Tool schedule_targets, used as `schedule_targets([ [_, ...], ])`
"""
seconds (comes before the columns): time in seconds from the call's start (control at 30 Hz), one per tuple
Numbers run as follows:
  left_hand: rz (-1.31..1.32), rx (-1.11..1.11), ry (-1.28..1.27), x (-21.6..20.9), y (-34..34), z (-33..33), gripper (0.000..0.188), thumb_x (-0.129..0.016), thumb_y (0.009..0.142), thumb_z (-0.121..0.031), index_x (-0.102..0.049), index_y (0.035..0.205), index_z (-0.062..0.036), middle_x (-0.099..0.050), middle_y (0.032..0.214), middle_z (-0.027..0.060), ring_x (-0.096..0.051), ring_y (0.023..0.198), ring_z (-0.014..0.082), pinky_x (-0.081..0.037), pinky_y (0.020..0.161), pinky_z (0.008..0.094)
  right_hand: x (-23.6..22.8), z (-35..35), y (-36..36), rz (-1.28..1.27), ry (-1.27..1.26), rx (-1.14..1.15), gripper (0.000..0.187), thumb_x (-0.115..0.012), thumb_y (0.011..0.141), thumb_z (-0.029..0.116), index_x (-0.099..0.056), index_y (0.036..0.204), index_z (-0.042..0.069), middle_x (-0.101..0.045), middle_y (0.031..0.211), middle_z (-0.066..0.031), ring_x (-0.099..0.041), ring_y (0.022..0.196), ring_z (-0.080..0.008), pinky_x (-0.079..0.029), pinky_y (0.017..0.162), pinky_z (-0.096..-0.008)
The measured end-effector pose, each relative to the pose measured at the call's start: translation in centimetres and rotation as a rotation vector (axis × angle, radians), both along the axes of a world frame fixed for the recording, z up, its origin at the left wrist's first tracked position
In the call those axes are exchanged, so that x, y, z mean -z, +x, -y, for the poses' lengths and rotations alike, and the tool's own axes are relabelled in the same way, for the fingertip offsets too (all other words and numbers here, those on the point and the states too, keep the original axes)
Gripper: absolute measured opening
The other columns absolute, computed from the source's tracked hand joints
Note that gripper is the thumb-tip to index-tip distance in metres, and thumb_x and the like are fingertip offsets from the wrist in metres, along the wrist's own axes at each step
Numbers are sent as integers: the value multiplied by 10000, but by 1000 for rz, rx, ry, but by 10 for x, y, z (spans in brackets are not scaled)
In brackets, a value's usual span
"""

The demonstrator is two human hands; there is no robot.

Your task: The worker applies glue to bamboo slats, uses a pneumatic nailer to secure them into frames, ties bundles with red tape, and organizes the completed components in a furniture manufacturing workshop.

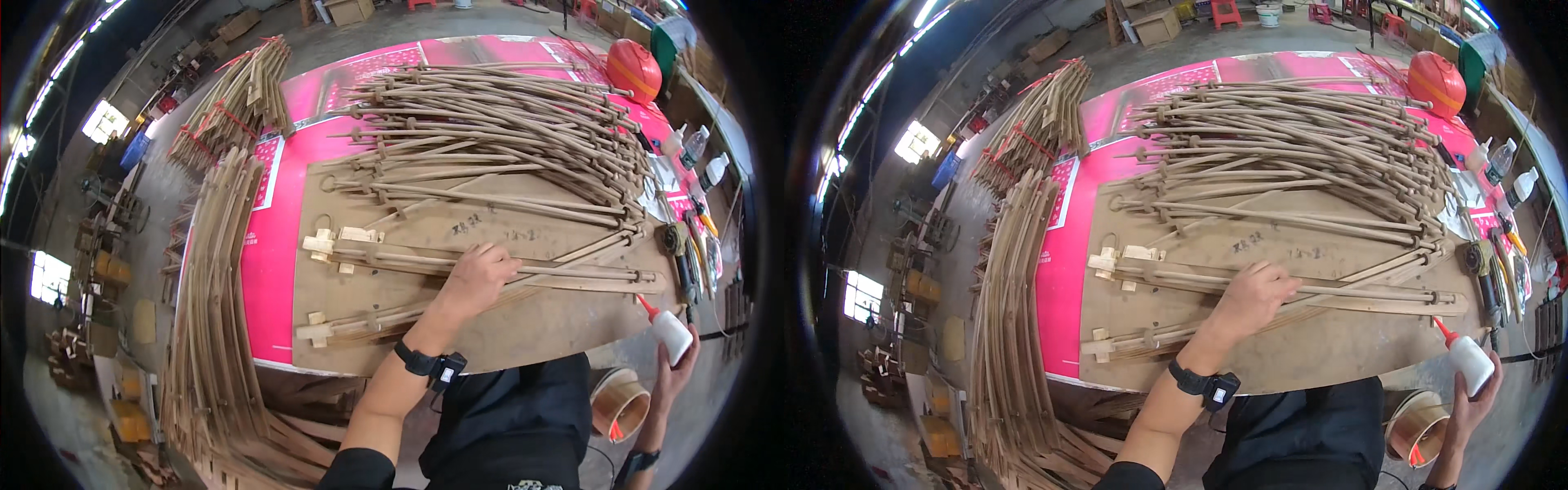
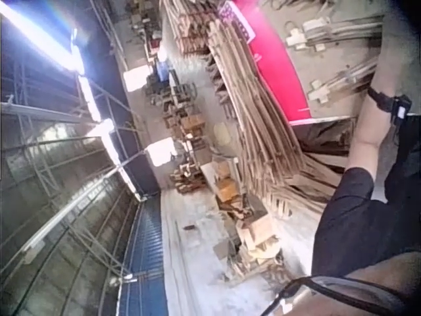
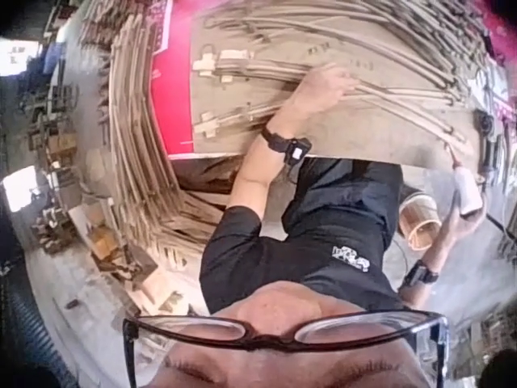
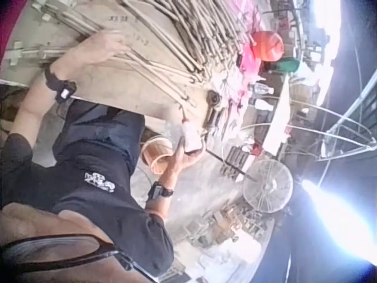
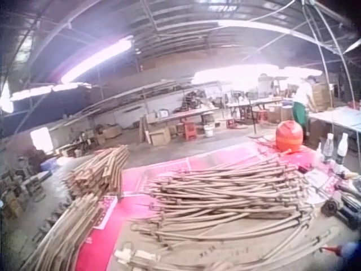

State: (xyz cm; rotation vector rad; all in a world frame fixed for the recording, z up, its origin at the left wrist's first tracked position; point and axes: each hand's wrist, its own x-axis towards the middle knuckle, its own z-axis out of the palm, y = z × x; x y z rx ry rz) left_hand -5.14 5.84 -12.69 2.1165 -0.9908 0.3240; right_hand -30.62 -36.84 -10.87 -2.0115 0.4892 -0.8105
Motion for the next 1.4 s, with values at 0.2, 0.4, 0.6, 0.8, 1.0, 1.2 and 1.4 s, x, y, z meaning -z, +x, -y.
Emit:
schedule_targets([
  [0.2,11,11,-27,-3,1,1,210,-724,806,-68,-749,1013,-41,-673,930,80,-628,887,277,-507,813,401,-10,-14,6,8,11,-34,706,-718,862,-33,-404,1492,21,-526,1405,-150,-515,1310,-258,-411,1113,-384],
  [0.4,0,8,-25,-1,1,4,218,-724,808,-67,-754,1023,-44,-674,917,81,-629,884,276,-511,813,396,-10,-10,5,6,35,-39,709,-714,865,-34,-397,1497,19,-529,1406,-152,-509,1321,-260,-405,1121,-390],
  [0.6,69,51,14,7,3,14,198,-693,825,-79,-761,1011,-72,-690,905,97,-648,868,292,-534,776,404,-27,-12,-12,4,-44,27,683,-718,813,-76,-453,1433,29,-562,1371,-143,-555,1270,-262,-452,1088,-397],
  [0.8,-26,-54,104,-6,3,-11,199,-702,849,-80,-773,1034,-93,-683,918,99,-626,888,306,-496,776,420,-30,-48,27,0,-45,-63,753,-796,759,-74,-436,1407,62,-594,1306,-119,-582,1227,-240,-487,1053,-387],
  [1.0,-27,-52,114,-19,1,7,168,-707,858,-94,-768,1013,-75,-662,900,95,-597,881,302,-464,814,414,-40,-47,18,-1,-92,-26,756,-859,741,3,-452,1377,46,-592,1285,-129,-600,1211,-238,-482,1046,-367],
  [1.2,8,-62,136,-20,-2,9,163,-709,863,-113,-769,1009,-74,-657,897,87,-589,876,292,-451,815,405,-42,-47,23,-8,-174,-61,723,-867,737,19,-485,1351,47,-599,1285,-130,-617,1181,-236,-509,982,-358],
  [1.4,9,-62,142,-19,-1,6,164,-701,871,-117,-767,1016,-75,-656,904,86,-589,878,294,-445,816,407,-46,-51,26,-45,-277,-62,694,-878,726,49,-517,1318,56,-623,1261,-139,-645,1135,-269,-516,946,-361],
])
